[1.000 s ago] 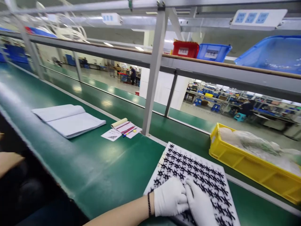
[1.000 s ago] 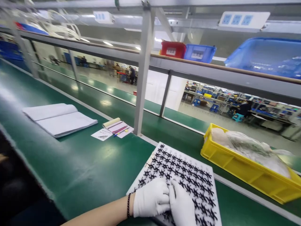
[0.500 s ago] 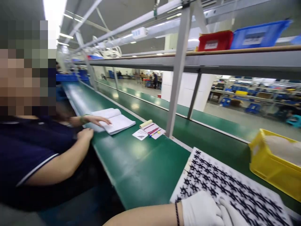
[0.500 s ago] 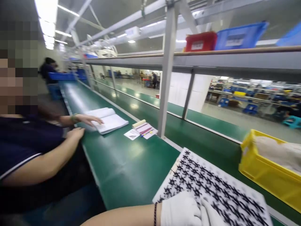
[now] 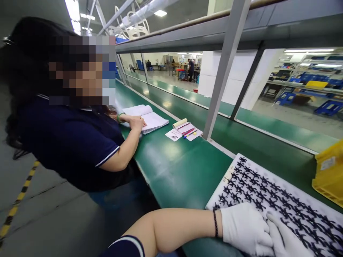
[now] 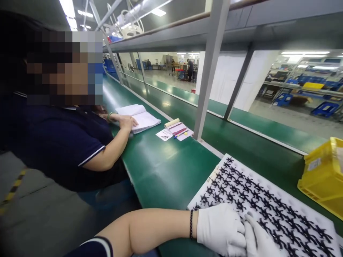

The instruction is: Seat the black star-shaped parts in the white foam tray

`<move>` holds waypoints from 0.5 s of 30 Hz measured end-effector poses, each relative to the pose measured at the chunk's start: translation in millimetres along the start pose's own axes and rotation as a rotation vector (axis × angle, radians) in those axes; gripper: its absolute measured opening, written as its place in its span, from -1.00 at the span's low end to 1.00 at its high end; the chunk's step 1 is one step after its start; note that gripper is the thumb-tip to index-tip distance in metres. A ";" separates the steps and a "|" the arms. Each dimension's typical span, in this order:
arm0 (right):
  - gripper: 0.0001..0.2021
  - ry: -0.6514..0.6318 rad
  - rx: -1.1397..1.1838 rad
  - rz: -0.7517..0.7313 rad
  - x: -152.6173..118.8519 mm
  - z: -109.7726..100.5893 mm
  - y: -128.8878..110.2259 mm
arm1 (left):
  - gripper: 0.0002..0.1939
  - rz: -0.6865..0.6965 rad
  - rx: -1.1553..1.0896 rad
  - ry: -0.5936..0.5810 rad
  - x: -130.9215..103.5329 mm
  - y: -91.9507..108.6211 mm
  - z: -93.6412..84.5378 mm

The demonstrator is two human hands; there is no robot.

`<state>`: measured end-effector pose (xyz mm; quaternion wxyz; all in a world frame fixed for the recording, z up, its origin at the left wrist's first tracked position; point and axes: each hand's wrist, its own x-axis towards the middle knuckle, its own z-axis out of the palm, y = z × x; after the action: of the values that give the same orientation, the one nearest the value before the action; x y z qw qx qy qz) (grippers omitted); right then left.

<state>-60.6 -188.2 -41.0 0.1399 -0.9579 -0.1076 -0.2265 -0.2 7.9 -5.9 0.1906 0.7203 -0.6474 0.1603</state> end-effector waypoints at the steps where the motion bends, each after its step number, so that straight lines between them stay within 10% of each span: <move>1: -0.60 -0.009 0.004 -0.001 -0.4 -0.7 -5.3 | -0.63 -0.002 -0.003 0.020 -0.4 -0.7 1.4; 15: -0.56 -0.033 0.034 0.334 4.3 -3.5 -51.7 | -0.74 0.026 -0.024 0.103 -0.8 1.4 4.5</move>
<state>-72.1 -140.3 -24.6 0.1899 -0.9635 0.0471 -0.1827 -1.8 6.3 -10.1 0.2302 0.7003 -0.6479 0.1920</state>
